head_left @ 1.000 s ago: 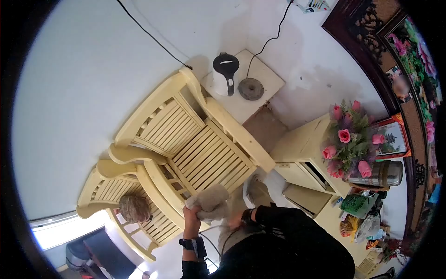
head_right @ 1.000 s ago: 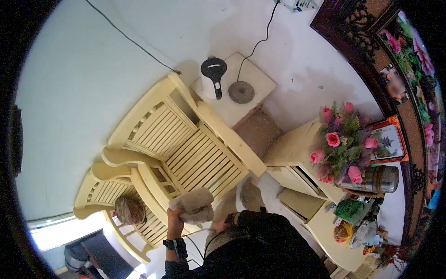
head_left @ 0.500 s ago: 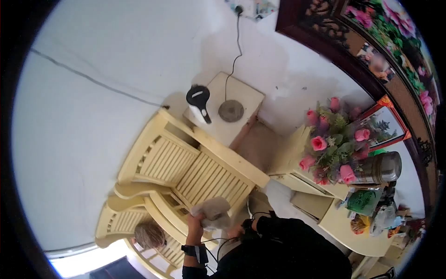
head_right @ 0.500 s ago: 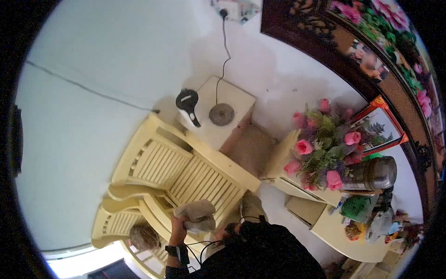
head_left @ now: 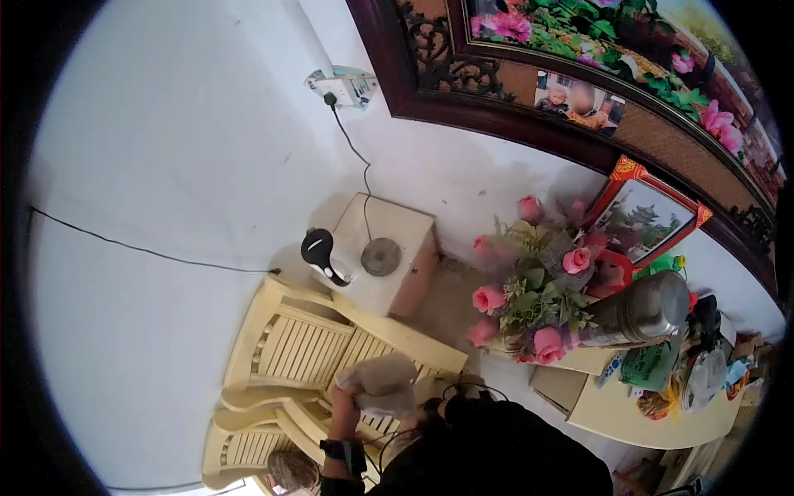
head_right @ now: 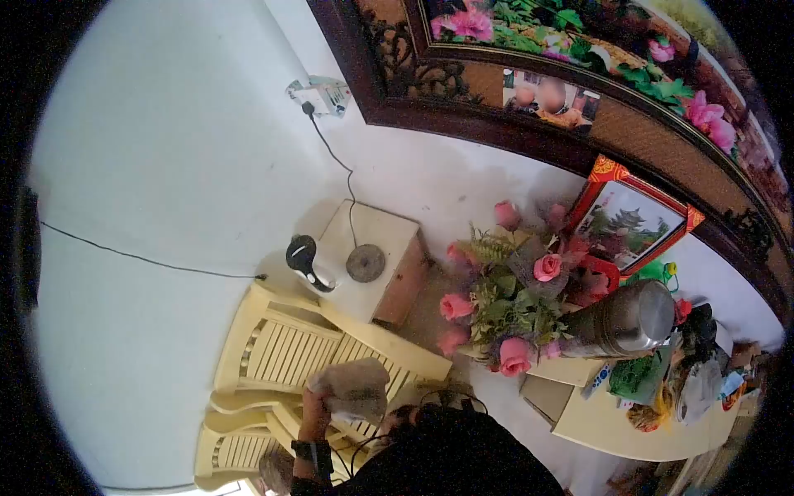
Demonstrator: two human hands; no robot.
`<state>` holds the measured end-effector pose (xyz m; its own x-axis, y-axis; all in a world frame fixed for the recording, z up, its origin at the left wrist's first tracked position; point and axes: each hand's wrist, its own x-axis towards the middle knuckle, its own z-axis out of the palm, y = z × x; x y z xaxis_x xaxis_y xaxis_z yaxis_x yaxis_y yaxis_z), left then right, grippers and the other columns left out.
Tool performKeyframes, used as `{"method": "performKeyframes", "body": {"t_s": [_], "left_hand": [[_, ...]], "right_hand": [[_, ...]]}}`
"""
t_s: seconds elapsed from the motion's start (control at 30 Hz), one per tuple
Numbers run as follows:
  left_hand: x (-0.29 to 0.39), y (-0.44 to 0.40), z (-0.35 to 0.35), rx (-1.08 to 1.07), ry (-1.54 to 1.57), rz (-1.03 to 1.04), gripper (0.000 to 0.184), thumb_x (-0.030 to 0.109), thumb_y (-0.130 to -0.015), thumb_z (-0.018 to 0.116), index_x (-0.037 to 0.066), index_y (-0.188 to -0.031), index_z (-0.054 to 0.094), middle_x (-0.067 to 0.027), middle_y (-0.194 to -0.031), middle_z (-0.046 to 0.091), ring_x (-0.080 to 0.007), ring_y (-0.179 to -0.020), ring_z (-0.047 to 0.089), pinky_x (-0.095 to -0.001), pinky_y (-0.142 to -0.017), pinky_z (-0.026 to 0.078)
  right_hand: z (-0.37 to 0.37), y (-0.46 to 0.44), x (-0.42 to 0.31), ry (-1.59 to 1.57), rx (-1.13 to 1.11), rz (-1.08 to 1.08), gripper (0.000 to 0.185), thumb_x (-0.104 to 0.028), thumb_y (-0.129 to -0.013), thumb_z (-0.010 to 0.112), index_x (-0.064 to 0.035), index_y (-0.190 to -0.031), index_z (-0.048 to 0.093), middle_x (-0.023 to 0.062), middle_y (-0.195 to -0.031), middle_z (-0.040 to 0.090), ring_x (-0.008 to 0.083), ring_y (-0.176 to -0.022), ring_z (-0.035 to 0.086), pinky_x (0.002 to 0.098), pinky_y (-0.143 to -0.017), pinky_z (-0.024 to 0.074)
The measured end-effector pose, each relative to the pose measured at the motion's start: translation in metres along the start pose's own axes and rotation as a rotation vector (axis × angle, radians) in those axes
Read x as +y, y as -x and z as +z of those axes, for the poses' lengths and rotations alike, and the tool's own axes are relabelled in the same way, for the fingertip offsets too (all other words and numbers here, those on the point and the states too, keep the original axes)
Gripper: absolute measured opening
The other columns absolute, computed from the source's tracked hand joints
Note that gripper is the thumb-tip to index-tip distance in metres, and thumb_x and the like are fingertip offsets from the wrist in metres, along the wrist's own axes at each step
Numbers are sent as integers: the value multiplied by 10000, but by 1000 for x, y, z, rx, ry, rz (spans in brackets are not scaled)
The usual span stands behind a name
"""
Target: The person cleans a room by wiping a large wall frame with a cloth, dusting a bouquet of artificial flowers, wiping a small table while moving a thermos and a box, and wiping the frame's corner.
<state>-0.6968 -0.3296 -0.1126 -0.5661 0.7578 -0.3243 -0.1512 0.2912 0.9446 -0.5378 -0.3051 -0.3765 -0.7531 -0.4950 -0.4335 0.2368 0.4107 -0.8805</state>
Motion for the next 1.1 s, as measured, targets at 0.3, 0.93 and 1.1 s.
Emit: {"method": "performKeyframes", "body": {"t_s": [0.3,0.93,1.1], "left_hand": [[86,-31,9,199,111,-27,332,31,-630,505,-7,-955,560,-59,-861,583,-201,-782,557,-292,-706,446],[111,-39,15,213,91,49,374,-12,-604,523,-3,-977,511,-82,-910,544,-220,-877,524,-316,-777,430],[85,-15,-26,338,92,115,384,20,-607,529,-14,-988,519,-80,-917,555,-209,-845,536,-292,-753,436]], "right_hand": [[-31,7,-16,46,14,-90,414,-400,-799,494,8,-730,510,125,-625,464,227,-583,418,368,-594,351],[-46,73,-106,-288,215,-270,523,-531,-777,502,-13,-781,572,89,-679,526,206,-670,487,327,-688,382],[-54,89,-85,-631,23,-366,481,-515,-818,471,-50,-778,586,15,-688,528,148,-666,472,281,-660,380]]}}
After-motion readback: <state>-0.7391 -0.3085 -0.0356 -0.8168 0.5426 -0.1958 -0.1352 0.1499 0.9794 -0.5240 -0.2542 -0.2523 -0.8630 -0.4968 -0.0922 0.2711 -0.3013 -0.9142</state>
